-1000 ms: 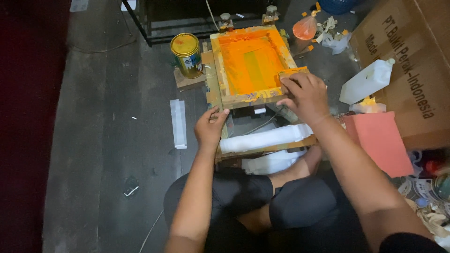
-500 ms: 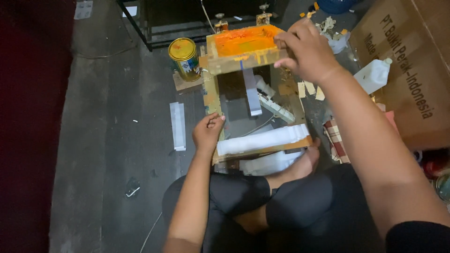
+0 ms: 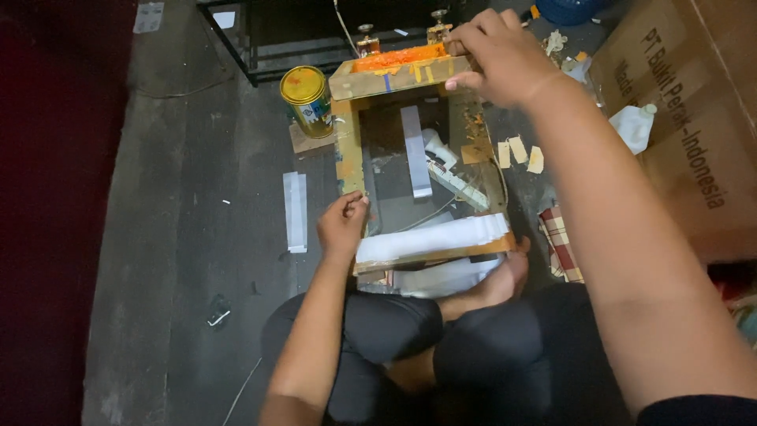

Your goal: Manually screen printing orange ink onto small white strips using a screen frame and a wooden squeegee block.

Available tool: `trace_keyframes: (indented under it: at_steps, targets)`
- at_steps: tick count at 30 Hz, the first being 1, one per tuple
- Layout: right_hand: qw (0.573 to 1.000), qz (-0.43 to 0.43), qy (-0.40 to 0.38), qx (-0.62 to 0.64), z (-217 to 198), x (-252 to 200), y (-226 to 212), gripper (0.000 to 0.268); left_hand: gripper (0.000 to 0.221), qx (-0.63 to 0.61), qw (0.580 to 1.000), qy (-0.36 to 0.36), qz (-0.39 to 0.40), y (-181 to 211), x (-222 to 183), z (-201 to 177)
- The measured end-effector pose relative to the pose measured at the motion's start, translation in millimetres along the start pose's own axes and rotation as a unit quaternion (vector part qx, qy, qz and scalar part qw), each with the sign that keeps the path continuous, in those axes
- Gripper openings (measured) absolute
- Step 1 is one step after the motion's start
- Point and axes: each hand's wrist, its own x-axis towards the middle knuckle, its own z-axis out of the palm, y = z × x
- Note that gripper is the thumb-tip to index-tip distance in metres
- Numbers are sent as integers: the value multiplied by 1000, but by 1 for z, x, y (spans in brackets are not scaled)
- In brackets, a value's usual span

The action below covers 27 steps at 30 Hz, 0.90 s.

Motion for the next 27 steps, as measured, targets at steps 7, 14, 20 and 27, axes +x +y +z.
trace_keyframes:
  at_steps: [7, 14, 20, 27]
  targets:
    - [999, 28, -20, 1, -2, 10, 4, 59, 30, 116, 982, 9, 146, 18, -10, 25]
    - [998, -26, 20, 55, -2, 14, 13, 54, 45, 222, 925, -59, 301, 37, -5, 86]
    - [996, -25, 19, 88, -5, 17, 14, 53, 65, 372, 870, -122, 300, 15, 9, 138]
    - [997, 7, -19, 70, -9, 21, 11, 53, 66, 404, 858, -176, 264, -16, 16, 162]
